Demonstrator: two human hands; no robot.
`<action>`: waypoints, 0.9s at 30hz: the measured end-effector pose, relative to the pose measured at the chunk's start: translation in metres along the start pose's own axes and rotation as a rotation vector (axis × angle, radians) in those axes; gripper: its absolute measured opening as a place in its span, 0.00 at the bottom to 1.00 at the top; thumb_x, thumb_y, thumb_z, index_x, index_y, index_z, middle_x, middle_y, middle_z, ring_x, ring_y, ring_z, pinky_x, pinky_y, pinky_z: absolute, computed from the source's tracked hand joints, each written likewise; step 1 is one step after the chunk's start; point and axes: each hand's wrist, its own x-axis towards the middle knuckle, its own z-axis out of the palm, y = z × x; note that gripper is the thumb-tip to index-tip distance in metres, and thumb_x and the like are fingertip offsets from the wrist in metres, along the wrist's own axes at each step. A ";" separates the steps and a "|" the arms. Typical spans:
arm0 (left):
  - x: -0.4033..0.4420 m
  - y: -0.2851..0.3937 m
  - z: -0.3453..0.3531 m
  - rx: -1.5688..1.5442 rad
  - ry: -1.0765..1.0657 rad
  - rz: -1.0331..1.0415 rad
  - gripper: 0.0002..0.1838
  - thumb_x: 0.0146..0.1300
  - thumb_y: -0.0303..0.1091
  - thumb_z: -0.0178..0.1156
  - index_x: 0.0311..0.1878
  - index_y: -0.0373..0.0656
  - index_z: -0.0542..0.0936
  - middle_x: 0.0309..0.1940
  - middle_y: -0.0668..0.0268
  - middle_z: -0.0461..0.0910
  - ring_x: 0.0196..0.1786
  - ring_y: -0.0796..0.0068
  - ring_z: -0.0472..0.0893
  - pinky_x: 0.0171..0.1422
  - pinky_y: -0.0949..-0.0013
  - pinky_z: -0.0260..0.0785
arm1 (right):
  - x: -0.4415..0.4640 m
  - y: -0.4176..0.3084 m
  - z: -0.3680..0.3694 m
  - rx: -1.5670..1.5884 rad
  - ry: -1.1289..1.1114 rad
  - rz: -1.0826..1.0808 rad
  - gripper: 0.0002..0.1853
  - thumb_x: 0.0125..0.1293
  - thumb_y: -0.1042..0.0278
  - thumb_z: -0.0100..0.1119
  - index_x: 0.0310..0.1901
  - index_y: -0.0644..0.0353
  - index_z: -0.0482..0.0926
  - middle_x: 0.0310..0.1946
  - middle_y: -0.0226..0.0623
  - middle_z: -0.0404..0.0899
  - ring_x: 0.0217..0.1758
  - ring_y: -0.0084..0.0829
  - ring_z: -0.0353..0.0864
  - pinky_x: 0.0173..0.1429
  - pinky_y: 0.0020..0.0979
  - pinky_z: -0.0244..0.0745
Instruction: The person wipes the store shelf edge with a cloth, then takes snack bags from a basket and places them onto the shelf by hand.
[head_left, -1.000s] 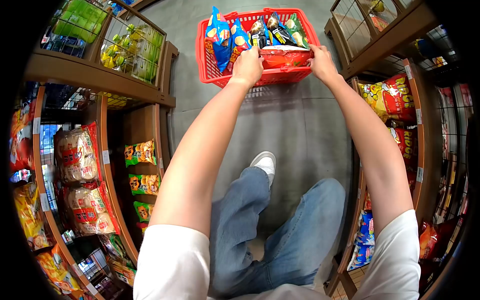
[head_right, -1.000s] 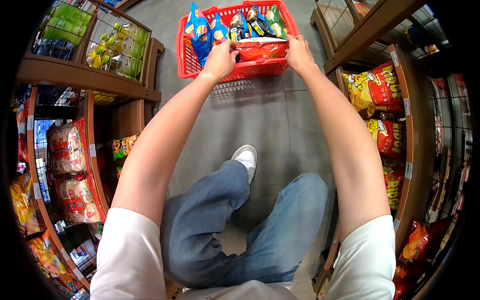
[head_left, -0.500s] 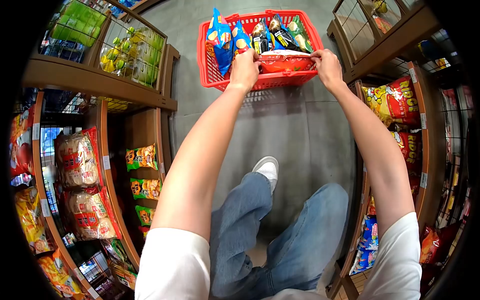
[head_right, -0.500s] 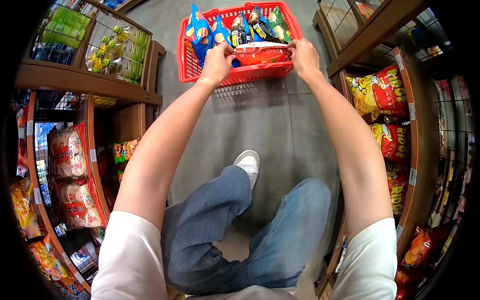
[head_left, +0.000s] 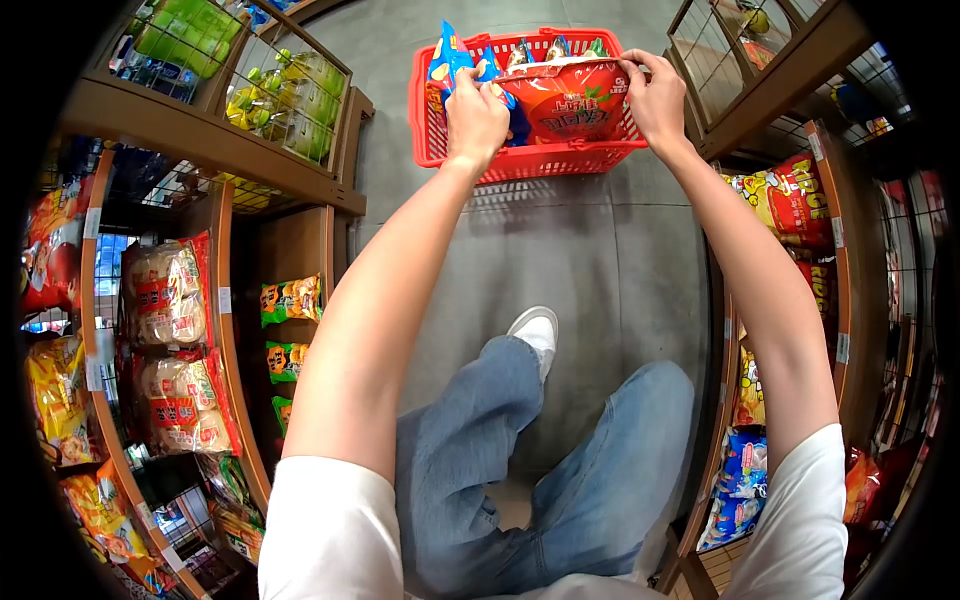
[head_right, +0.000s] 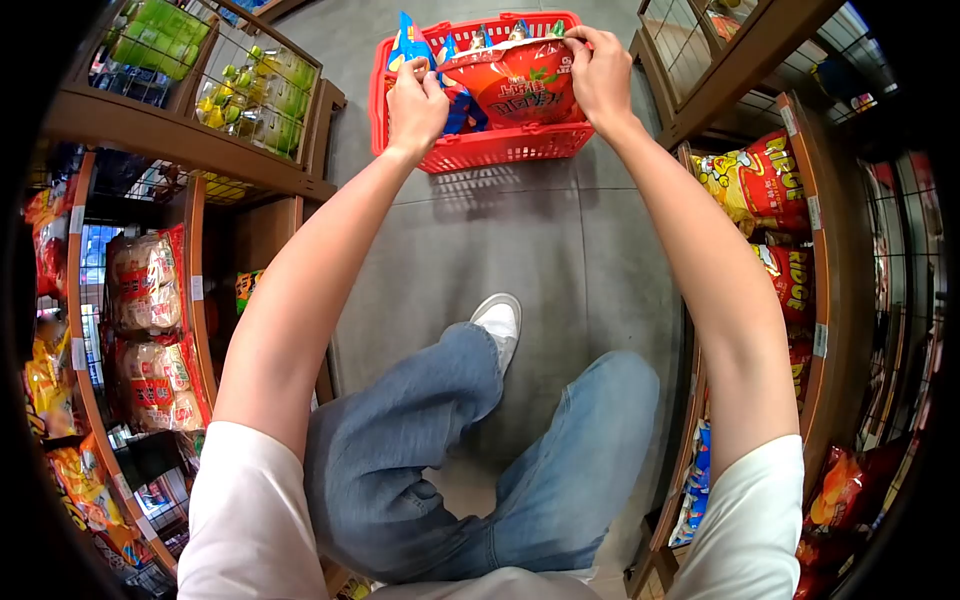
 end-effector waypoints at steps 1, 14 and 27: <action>0.000 0.002 -0.004 -0.001 0.003 0.007 0.21 0.69 0.32 0.57 0.60 0.28 0.71 0.45 0.43 0.84 0.48 0.50 0.86 0.56 0.55 0.76 | 0.003 -0.006 -0.004 0.002 0.006 -0.004 0.08 0.68 0.68 0.62 0.43 0.62 0.86 0.42 0.47 0.84 0.43 0.45 0.85 0.52 0.40 0.78; -0.011 0.051 -0.042 -0.355 -0.614 0.013 0.55 0.52 0.45 0.79 0.74 0.35 0.54 0.67 0.53 0.72 0.68 0.62 0.74 0.76 0.59 0.63 | 0.026 -0.076 -0.058 0.202 0.076 -0.066 0.09 0.70 0.67 0.63 0.45 0.63 0.85 0.37 0.37 0.86 0.35 0.27 0.86 0.42 0.29 0.80; -0.052 0.084 -0.036 -0.548 -0.839 -0.018 0.44 0.49 0.42 0.82 0.65 0.36 0.69 0.57 0.59 0.81 0.60 0.72 0.80 0.69 0.63 0.71 | 0.006 -0.065 -0.109 0.465 0.077 0.285 0.12 0.72 0.64 0.64 0.46 0.66 0.84 0.36 0.26 0.83 0.39 0.13 0.78 0.41 0.20 0.74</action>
